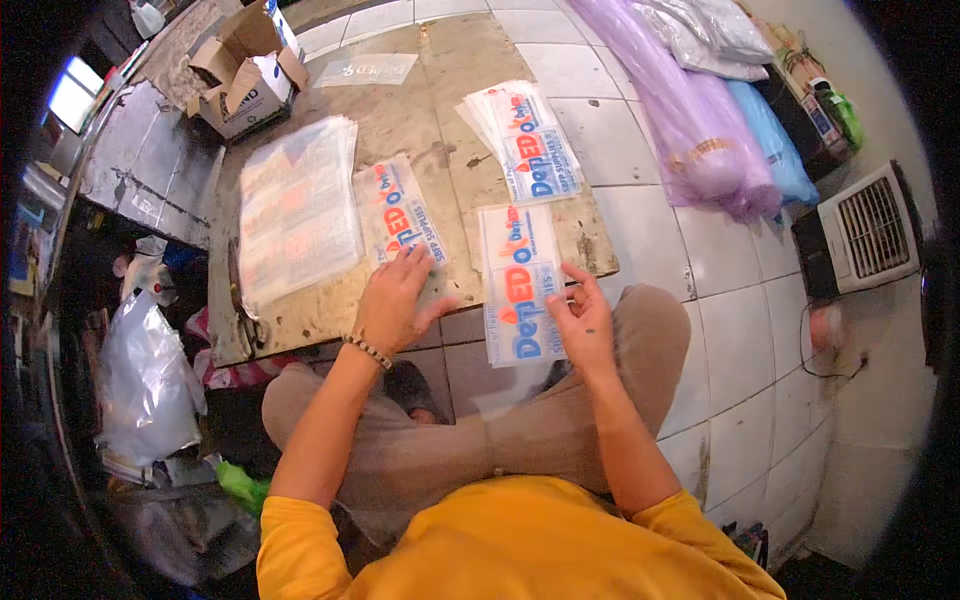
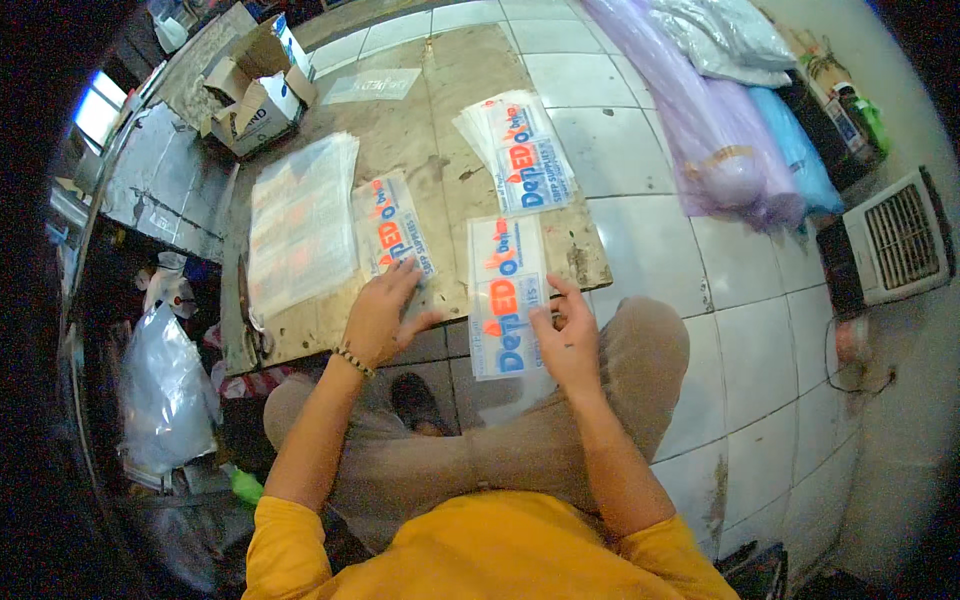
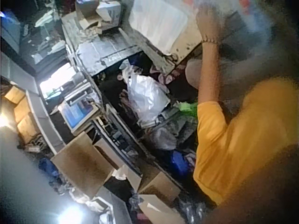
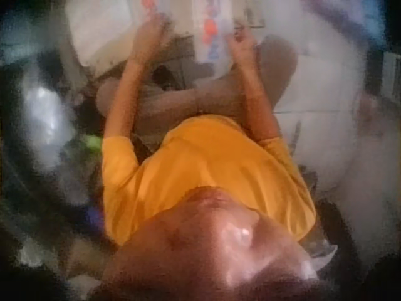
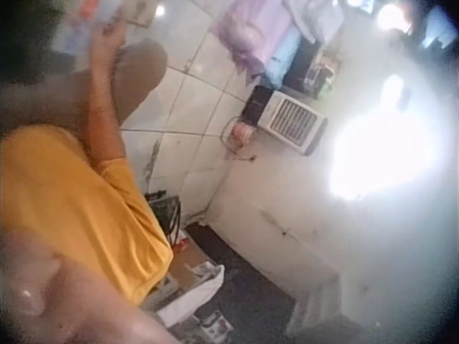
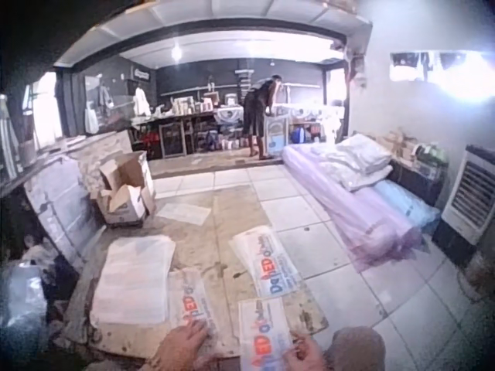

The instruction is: The person cuts printed plastic sheets using scissors and organizes the cut pieces into stacks on the table.

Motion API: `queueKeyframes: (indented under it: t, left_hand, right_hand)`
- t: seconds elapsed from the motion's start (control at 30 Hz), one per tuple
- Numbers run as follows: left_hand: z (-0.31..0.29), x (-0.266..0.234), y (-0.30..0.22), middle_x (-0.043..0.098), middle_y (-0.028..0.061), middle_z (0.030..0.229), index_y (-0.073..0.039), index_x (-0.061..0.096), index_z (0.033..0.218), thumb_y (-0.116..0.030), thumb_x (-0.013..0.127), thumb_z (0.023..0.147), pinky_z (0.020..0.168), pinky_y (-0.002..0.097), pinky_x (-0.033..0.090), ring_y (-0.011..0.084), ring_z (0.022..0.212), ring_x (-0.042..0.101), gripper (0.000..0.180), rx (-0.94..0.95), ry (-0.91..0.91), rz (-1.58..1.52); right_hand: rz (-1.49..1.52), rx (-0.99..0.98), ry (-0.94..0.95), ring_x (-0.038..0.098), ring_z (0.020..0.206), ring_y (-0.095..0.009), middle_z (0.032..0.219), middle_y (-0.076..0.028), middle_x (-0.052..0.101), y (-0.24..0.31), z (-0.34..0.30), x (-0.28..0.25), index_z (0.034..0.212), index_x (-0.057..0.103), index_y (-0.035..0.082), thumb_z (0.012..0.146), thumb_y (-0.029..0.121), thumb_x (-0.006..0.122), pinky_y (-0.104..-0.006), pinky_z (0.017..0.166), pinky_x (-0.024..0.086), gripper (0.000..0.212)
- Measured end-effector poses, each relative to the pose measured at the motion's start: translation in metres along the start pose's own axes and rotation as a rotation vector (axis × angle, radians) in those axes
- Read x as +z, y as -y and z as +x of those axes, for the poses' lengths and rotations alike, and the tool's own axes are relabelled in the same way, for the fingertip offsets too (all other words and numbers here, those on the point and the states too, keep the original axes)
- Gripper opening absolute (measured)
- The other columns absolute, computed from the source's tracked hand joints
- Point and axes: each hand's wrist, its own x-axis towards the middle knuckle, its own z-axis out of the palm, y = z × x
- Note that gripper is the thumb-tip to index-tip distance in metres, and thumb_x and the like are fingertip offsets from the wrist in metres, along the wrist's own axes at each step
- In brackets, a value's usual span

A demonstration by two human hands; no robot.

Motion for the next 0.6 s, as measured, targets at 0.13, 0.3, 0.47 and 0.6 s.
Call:
queueKeyframes:
  t: [0.13,0.3,0.47,0.6]
  left_hand:
    - [0.018,-0.003,0.006,0.061,0.0262,0.130,0.005,0.057,0.127,-0.037,0.077,0.085,0.102,0.0467,0.047,0.0424,0.121,0.059,0.062,-0.160,-0.086,-0.036]
    - [0.039,-0.001,0.004,0.068,0.0198,0.110,-0.002,0.060,0.118,-0.039,0.076,0.082,0.082,0.0461,0.054,0.0390,0.098,0.067,0.053,-0.367,-0.003,-0.025]
    - [0.038,0.004,0.003,0.072,0.0178,0.102,-0.010,0.062,0.122,-0.035,0.071,0.087,0.077,0.0492,0.054,0.0393,0.089,0.070,0.044,-0.360,-0.068,0.005]
    - [0.044,0.001,0.004,0.073,0.0188,0.095,-0.010,0.063,0.125,-0.031,0.070,0.089,0.076,0.0500,0.054,0.0408,0.086,0.070,0.043,-0.512,-0.011,0.050]
  right_hand:
    - [0.096,0.009,-0.005,0.063,0.079,-0.008,0.093,-0.006,0.068,-0.001,0.002,0.007,0.139,0.050,-0.002,0.092,-0.001,0.063,-0.0229,0.070,0.050,0.049]
    - [0.077,-0.030,0.006,0.064,0.079,-0.009,0.093,-0.007,0.069,-0.008,0.003,0.008,0.139,0.051,-0.001,0.091,-0.002,0.064,-0.0224,0.071,0.050,0.049]
    - [0.106,-0.002,-0.001,0.064,0.078,-0.008,0.092,-0.005,0.069,-0.007,0.003,0.010,0.141,0.049,0.000,0.092,-0.003,0.063,-0.0223,0.069,0.051,0.051]
    - [0.169,-0.016,0.066,0.064,0.079,-0.009,0.099,-0.008,0.069,-0.004,0.002,0.015,0.145,0.045,0.000,0.093,-0.002,0.062,-0.0233,0.069,0.052,0.054]
